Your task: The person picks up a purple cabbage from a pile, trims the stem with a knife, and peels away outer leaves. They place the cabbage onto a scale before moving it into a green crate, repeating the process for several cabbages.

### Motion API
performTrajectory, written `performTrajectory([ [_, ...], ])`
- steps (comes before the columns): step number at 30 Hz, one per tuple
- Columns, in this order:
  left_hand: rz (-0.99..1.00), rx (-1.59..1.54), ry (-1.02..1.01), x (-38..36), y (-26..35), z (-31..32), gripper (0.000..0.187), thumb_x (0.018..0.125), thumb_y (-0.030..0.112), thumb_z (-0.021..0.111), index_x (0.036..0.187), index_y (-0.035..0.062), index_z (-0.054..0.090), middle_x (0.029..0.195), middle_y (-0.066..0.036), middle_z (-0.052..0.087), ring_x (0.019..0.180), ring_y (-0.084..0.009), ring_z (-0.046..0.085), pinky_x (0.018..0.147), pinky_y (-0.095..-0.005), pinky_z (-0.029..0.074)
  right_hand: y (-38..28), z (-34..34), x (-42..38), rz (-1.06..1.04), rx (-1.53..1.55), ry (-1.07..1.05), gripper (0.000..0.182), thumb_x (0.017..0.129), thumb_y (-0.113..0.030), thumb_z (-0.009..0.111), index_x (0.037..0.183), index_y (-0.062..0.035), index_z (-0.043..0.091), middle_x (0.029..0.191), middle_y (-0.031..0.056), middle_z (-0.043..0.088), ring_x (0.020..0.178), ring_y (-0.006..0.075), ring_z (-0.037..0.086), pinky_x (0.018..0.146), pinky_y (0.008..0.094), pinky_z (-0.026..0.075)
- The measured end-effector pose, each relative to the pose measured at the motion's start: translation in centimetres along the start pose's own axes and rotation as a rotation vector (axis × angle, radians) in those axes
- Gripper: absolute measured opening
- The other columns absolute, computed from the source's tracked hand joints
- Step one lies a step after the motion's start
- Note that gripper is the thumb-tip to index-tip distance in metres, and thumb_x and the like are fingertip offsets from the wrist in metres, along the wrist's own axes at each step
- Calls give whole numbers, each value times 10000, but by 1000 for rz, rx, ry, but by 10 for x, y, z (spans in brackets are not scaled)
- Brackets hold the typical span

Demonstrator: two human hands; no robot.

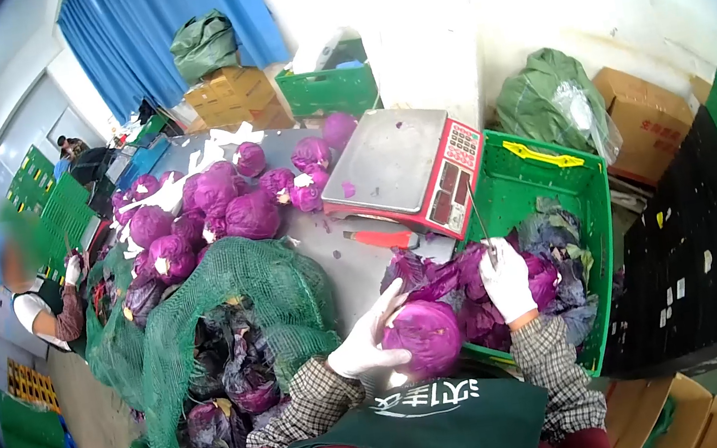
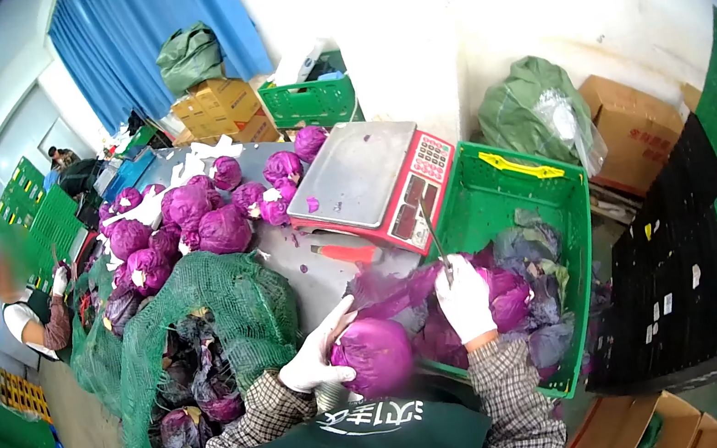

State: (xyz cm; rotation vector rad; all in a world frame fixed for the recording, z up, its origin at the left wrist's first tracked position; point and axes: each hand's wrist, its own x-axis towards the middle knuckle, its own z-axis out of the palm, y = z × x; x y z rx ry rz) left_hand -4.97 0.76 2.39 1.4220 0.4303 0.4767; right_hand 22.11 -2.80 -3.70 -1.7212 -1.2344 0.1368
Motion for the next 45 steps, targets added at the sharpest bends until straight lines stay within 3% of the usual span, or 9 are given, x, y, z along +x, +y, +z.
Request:
performTrajectory([
  [6,232,1105,134,12,18,15,1090,621,229,816,1484,4,189,1465,-213,329,1330,-356,372,1087,-413,358,3,-3,35,-80,64,171,256,838,-57,567,1091,-84,591,893,138,628,740,307,632,663,372,513],
  [10,84,1112,416,6,-22,-8,1132,594,383,820,1454,-33,212,1422,-217,395,1232,-389,442,1026,-432,417,26,-40,48,-34,60,322,186,882,-91,557,1058,-47,601,841,154,629,675,308,612,645,365,509],
  [14,-142,1180,411,16,-7,-3,1238,553,475,846,1462,-48,188,1428,-244,373,1206,-385,445,1012,-437,421,36,-51,10,91,-181,-120,248,911,-161,580,1081,19,595,798,128,649,678,262,630,646,363,510],
  [20,-1,1396,439,28,-26,22,1221,506,513,839,1412,-92,288,1427,-258,367,1190,-391,434,984,-471,413,-45,8,-53,-20,296,-469,453,971,-206,505,1313,90,468,1300,286,519,1215,357,525,1039,387,416],
  [26,-94,1475,497,34,-31,30,1102,598,519,777,1374,-128,337,1375,-305,412,1179,-429,442,999,-477,397,-32,33,-81,-279,-67,-540,571,995,-267,375,1431,84,260,1374,340,404,1246,410,475,933,411,499],
  [37,-42,1524,484,49,-30,38,917,673,434,728,1319,-129,400,1328,-318,445,1153,-432,465,950,-488,437,-48,32,-38,-235,-234,-514,368,958,-172,407,1155,101,555,929,245,665,711,330,684,564,378,559],
  [38,-54,1496,459,48,-26,39,928,668,441,737,1319,-127,399,1331,-319,442,1157,-433,464,960,-491,430,-69,16,-16,-173,-429,-790,327,939,-116,434,1162,102,530,1025,284,618,886,359,640,730,411,544],
  [42,40,1368,536,17,-35,31,1018,587,454,823,1322,-103,391,1299,-273,473,1199,-424,446,1024,-474,386,34,32,-22,-786,-417,-133,208,945,-118,435,966,60,540,821,215,582,773,334,613,670,422,531],
  [45,56,1275,584,-15,-36,19,1101,556,420,859,1370,-83,314,1296,-246,459,1194,-414,439,1026,-466,386,24,22,-54,193,133,-539,264,998,-161,384,1008,52,539,945,226,620,825,318,616,713,422,505],
])
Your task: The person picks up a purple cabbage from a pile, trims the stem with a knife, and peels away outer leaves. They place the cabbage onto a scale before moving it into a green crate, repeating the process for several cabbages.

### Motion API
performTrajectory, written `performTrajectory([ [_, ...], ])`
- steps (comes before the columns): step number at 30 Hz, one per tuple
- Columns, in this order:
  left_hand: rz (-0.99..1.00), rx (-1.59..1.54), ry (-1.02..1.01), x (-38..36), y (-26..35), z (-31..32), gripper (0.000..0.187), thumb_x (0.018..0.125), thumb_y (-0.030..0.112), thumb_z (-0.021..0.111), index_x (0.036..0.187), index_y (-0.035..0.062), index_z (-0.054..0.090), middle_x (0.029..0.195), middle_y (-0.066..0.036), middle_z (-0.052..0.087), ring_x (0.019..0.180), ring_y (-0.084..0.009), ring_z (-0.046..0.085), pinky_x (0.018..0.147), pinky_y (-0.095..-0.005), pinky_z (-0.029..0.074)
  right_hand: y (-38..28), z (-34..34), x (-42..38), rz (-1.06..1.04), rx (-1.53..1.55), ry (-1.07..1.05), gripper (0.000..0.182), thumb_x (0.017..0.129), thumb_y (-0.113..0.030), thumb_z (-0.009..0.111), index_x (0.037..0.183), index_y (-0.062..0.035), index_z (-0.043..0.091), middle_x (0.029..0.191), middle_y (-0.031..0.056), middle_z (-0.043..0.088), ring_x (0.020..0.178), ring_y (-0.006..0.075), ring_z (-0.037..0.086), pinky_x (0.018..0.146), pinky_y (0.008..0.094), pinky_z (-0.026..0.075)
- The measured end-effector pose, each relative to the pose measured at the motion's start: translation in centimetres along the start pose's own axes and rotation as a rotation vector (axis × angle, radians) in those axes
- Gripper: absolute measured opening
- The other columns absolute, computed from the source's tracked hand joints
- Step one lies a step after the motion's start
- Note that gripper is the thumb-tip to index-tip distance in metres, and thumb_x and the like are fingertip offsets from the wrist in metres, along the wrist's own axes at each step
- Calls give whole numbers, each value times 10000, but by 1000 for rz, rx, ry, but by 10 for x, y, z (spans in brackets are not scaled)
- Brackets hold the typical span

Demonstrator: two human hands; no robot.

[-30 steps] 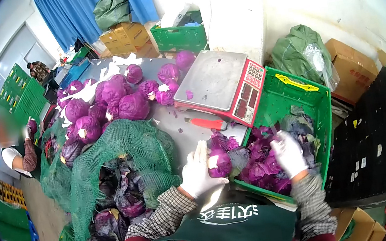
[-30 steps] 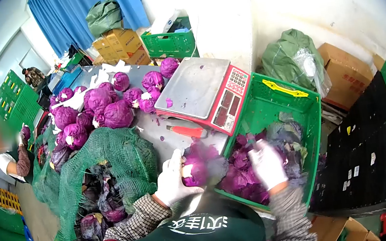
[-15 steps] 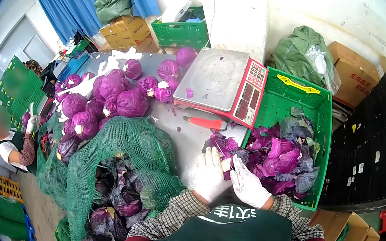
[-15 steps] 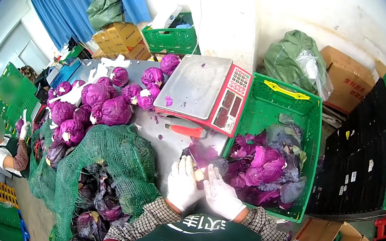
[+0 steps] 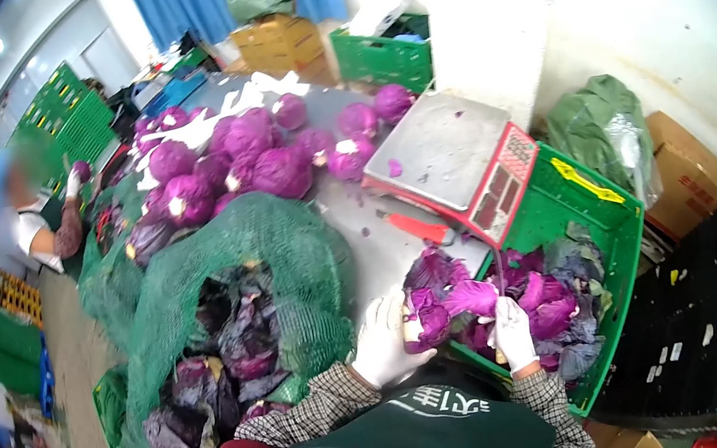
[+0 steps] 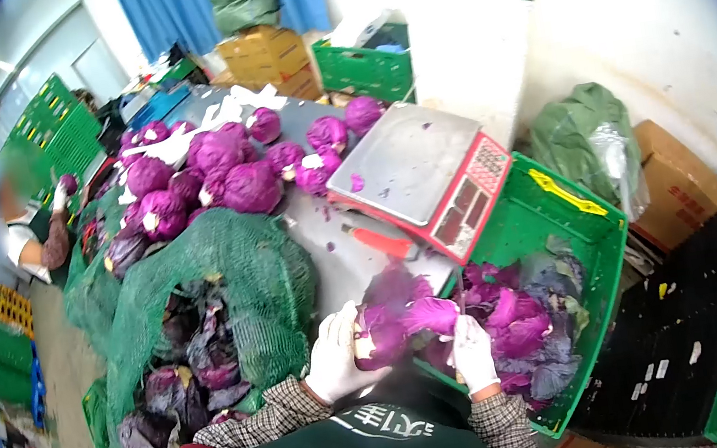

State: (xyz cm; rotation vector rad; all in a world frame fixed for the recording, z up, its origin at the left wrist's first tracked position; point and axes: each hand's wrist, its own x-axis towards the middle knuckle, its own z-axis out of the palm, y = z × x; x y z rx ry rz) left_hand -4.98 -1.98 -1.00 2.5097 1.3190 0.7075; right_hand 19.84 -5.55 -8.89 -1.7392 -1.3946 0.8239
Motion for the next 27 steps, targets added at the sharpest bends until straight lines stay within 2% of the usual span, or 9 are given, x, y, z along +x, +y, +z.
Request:
performTrajectory([
  [4,-65,-203,36,-13,-20,3,1144,541,410,888,1388,-72,289,1292,-242,457,1211,-405,430,1041,-449,374,-5,3,-5,334,279,121,329,1020,-256,394,1020,44,531,757,155,665,447,267,559,471,353,485],
  [5,-185,-229,-33,-13,-24,7,1094,545,400,895,1369,-47,333,1281,-213,473,1215,-355,450,1056,-426,363,-9,-4,-1,343,278,126,297,1007,-216,402,1061,48,529,801,175,664,562,315,602,591,404,523],
  [10,-245,-614,-90,9,-30,1,948,586,276,893,1348,7,398,1286,-143,489,1233,-239,470,1080,-363,358,73,11,8,-595,-744,445,335,948,-96,425,1222,80,502,1130,261,577,864,359,635,741,421,537],
  [15,-485,-818,-114,7,-41,-2,969,590,305,895,1358,-7,392,1291,-177,481,1235,-258,470,1079,-369,362,70,-26,-3,432,641,481,243,1021,-325,427,1024,-127,568,650,20,572,385,98,416,325,236,318],
  [16,-557,-963,-112,8,-45,-3,971,589,310,894,1357,-9,393,1287,-182,483,1232,-265,472,1077,-369,363,106,-45,-5,267,471,451,226,1018,-309,433,1016,-122,561,633,15,552,373,105,400,320,256,310],
  [18,-426,-709,-118,11,-49,-5,966,587,312,895,1353,-6,400,1278,-179,491,1221,-265,482,1070,-371,370,114,-64,-10,14,-204,429,216,996,-251,482,1091,-69,552,713,27,604,485,126,517,444,266,445],
  [23,-374,-544,-191,26,-41,-5,958,564,350,876,1333,-2,425,1274,-224,497,1212,-324,497,1072,-389,376,-65,-38,-7,52,136,-120,622,818,-110,708,1368,-1,439,1088,195,626,932,282,643,834,370,523],
  [25,-361,-564,-221,26,-45,-6,963,565,353,875,1336,-2,422,1271,-231,497,1214,-328,498,1071,-385,376,-75,-5,8,-521,-33,-118,643,791,-137,728,1353,6,451,1204,222,562,1087,327,577,954,389,463],
  [27,-336,-526,-240,29,-42,-13,964,566,354,875,1338,-2,421,1269,-233,498,1215,-329,499,1071,-382,377,-81,13,22,-553,-72,-114,630,792,-201,733,1323,13,470,1235,213,542,1138,353,536,973,395,452],
])
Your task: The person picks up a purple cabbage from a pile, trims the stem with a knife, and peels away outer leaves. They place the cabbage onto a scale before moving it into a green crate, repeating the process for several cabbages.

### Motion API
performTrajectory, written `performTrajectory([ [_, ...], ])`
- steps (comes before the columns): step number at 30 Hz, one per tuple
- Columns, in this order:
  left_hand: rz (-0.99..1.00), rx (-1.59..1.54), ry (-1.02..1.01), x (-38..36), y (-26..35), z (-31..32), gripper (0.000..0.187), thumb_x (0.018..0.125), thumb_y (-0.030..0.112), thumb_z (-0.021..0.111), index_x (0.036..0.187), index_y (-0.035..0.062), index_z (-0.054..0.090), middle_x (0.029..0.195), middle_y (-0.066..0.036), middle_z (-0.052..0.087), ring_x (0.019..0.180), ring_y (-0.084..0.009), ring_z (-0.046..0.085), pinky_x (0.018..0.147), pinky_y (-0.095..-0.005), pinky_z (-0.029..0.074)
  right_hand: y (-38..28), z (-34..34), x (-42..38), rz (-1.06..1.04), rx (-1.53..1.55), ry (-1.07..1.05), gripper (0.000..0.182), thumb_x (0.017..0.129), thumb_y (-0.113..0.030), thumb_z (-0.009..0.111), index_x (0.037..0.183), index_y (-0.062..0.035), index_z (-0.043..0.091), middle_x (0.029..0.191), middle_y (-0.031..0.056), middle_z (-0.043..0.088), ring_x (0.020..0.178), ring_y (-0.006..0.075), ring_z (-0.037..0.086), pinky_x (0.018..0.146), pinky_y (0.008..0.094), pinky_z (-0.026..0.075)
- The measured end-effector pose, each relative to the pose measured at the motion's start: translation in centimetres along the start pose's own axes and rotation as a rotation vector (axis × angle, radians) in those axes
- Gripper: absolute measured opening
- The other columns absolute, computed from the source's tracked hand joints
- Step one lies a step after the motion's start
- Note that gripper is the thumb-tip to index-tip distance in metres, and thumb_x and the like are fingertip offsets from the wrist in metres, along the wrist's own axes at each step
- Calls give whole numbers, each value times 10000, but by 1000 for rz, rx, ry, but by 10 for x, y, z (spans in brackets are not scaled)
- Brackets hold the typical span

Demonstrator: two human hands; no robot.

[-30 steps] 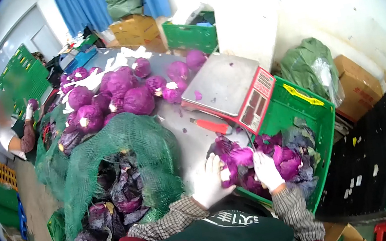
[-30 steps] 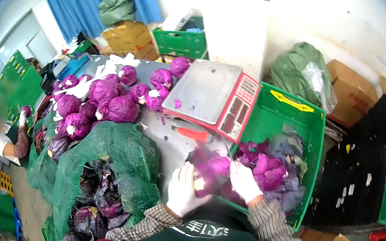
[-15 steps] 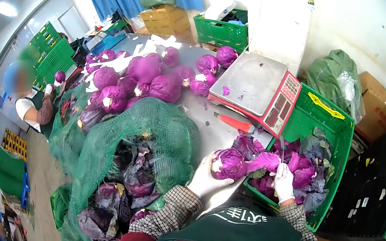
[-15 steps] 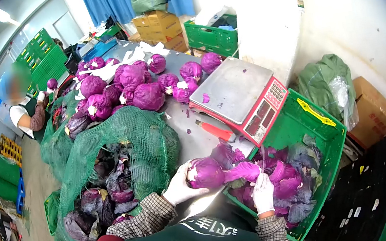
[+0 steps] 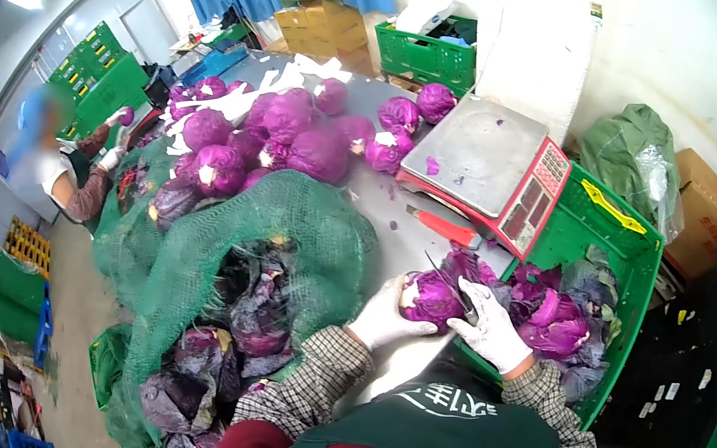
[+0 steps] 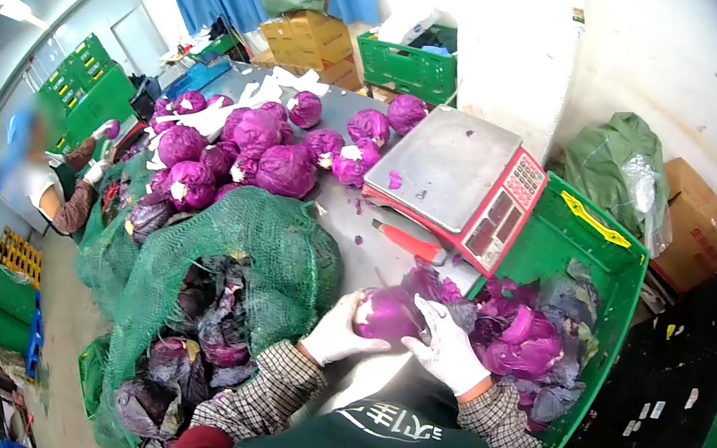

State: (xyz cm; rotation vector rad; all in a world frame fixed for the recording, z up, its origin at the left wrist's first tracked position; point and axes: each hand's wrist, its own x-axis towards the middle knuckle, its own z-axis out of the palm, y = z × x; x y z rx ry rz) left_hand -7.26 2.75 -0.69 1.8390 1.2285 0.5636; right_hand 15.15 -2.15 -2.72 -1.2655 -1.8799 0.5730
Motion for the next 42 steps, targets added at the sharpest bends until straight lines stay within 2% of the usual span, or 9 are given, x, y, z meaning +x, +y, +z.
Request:
performTrajectory([
  [8,31,-157,-87,12,-23,5,974,560,330,893,1339,-12,419,1271,-213,504,1208,-300,503,1063,-356,382,-8,4,5,184,254,-43,334,777,-125,725,1042,4,567,1007,177,563,969,301,559,848,365,474],
  [13,3,-123,-63,12,-18,2,973,569,365,903,1330,-20,435,1271,-191,516,1195,-261,515,1038,-355,405,-15,8,-7,23,177,-56,189,806,-59,681,969,-8,600,858,115,594,735,238,602,681,312,507],
  [18,-19,-96,-29,6,-9,2,982,534,352,895,1334,11,439,1270,-217,500,1212,-322,493,1072,-373,372,-20,-16,-26,471,575,99,99,854,-69,680,928,-49,617,809,1,610,688,59,557,610,214,459],
  [22,-10,-147,-19,8,-14,1,975,530,349,896,1327,10,448,1266,-211,507,1208,-319,496,1072,-378,372,24,-58,-52,724,558,342,159,845,-35,662,986,-42,591,703,-25,530,599,60,496,534,210,403],
  [24,-2,-145,-28,8,-12,3,973,532,351,894,1326,9,448,1261,-212,511,1206,-323,497,1073,-381,371,70,-53,-63,394,-95,356,285,813,-5,689,1077,-18,582,916,33,551,754,117,548,676,243,486],
  [27,1,-41,-11,9,0,0,980,541,380,886,1331,5,441,1260,-227,509,1206,-343,495,1070,-391,371,45,-27,-46,305,261,326,530,769,40,729,1256,-20,527,1124,68,547,1022,158,553,896,281,480],
  [33,90,74,17,8,-5,3,980,591,497,857,1317,-19,450,1192,-242,556,1152,-343,544,1011,-395,418,-29,27,1,-27,-75,70,529,812,-130,694,1301,-45,509,1049,188,521,988,359,537,839,407,485],
  [39,-1,7,-57,2,16,-8,973,583,500,856,1303,-25,464,1176,-261,563,1118,-360,567,993,-401,434,-28,33,0,-69,-166,117,392,814,-137,696,1174,-55,567,977,146,533,869,323,599,691,390,530],
  [42,89,114,77,2,-1,4,946,583,469,856,1290,-32,478,1189,-262,573,1098,-358,587,984,-382,443,-26,26,5,26,-173,-1,254,824,-88,679,1027,15,566,891,165,516,862,327,541,773,391,474],
])
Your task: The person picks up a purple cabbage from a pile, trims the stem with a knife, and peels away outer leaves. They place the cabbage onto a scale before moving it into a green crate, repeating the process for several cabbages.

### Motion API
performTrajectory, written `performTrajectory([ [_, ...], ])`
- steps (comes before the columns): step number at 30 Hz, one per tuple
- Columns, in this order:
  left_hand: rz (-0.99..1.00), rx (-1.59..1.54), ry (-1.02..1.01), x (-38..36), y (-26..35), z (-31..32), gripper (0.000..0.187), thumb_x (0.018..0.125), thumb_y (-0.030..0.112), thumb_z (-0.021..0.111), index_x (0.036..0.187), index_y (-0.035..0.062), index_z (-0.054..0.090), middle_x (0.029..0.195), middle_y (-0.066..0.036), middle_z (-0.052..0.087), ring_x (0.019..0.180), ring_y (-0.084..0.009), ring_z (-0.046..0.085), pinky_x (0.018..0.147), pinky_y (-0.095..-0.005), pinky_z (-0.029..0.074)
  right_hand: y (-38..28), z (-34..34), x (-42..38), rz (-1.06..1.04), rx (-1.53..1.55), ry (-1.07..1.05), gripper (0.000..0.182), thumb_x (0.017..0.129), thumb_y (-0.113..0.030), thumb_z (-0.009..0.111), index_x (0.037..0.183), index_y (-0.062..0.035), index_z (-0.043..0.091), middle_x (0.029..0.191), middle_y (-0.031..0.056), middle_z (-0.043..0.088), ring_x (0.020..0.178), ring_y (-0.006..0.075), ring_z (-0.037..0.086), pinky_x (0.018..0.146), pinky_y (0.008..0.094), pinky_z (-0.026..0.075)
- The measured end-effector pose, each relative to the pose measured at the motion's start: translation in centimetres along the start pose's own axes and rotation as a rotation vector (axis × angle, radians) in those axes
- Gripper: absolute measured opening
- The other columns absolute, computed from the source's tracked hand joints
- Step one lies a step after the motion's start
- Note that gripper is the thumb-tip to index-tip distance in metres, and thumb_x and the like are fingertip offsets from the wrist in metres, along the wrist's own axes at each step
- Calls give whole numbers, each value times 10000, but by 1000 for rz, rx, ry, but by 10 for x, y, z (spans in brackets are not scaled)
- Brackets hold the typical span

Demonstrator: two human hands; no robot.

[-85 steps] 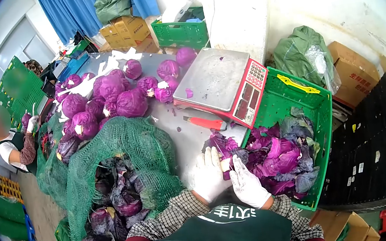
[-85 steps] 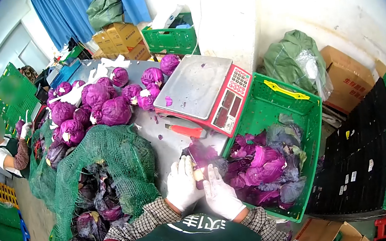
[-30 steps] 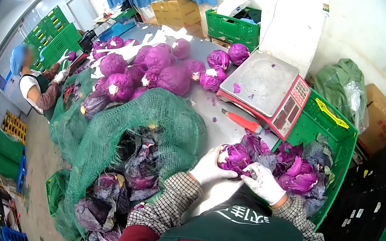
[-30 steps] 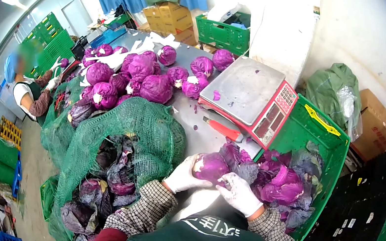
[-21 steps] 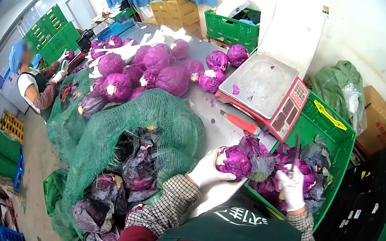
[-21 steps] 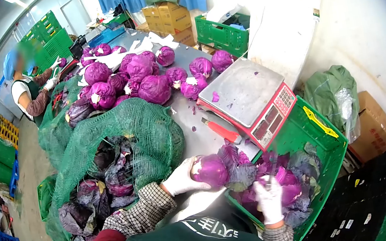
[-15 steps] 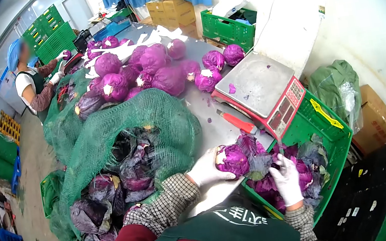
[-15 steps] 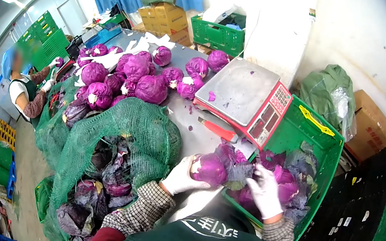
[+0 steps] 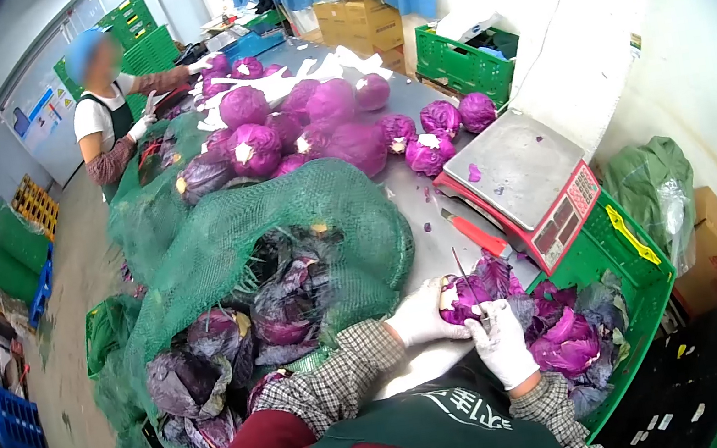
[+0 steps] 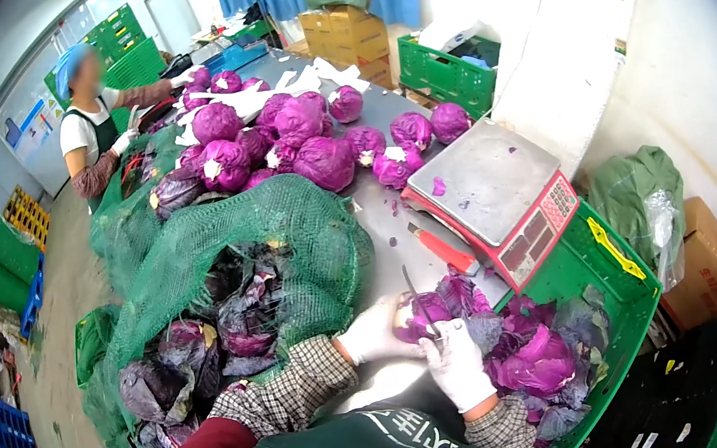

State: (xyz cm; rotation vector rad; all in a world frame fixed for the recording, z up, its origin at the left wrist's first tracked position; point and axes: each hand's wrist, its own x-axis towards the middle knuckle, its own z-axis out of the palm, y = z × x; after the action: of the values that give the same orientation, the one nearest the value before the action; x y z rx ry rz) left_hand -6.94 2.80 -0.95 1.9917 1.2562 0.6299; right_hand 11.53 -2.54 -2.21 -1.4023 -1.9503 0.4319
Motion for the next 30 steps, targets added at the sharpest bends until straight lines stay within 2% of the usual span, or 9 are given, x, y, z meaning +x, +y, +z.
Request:
performTrajectory([
  [5,-96,-88,-61,-2,10,-8,1007,557,506,858,1321,-18,461,1238,-261,542,1151,-357,555,1017,-384,427,6,7,-1,-117,110,138,178,795,47,646,905,-12,520,893,116,491,798,226,514,728,337,450],
  [8,-57,-67,-54,3,-4,1,1042,567,521,847,1338,-42,428,1278,-263,510,1203,-349,515,1050,-383,397,-5,3,1,107,416,191,139,823,4,634,911,-17,529,833,104,509,750,250,528,711,346,454],
  [10,-118,-111,-79,6,2,-2,1033,578,506,844,1347,-37,418,1289,-261,499,1207,-346,512,1057,-381,391,10,8,4,-31,143,255,124,851,-22,635,903,-35,523,784,77,532,691,203,557,630,322,460],
  [13,-110,-116,-81,9,0,0,1015,590,481,841,1353,-34,415,1290,-266,497,1220,-351,503,1062,-380,385,24,26,-1,337,741,250,144,890,-70,642,939,-74,507,666,-2,521,500,80,501,459,232,430],
  [22,-192,-766,-157,9,-35,8,887,627,230,883,1327,-47,412,1233,-151,582,1134,-206,578,1029,-332,445,48,-13,-2,649,1389,501,216,884,-22,622,857,-134,439,637,-25,444,468,119,499,438,268,462],
  [26,-169,-660,-136,3,-39,7,945,631,218,891,1364,-46,356,1284,-139,525,1170,-195,540,1039,-334,428,97,-72,-27,580,1203,774,200,886,-51,631,876,-131,447,597,-41,432,440,107,466,397,256,434],
  [28,-159,-606,-164,3,-26,0,955,620,254,891,1363,-36,366,1281,-148,521,1189,-215,525,1052,-347,413,126,-91,-52,763,641,512,189,859,-62,678,943,-104,515,766,-26,533,583,95,512,522,245,470],
  [29,-146,-532,-162,3,-23,-1,957,604,267,891,1355,-34,379,1288,-162,517,1196,-224,522,1055,-350,411,184,-54,-71,424,420,707,266,825,-36,717,1017,-51,533,890,-5,552,741,90,533,679,224,479],
  [30,-128,-458,-156,4,-20,-2,960,588,279,891,1347,-32,392,1294,-176,512,1203,-233,520,1058,-353,409,144,-63,-66,566,485,591,379,788,-14,749,1110,-19,549,991,18,559,868,98,531,797,225,461],
])
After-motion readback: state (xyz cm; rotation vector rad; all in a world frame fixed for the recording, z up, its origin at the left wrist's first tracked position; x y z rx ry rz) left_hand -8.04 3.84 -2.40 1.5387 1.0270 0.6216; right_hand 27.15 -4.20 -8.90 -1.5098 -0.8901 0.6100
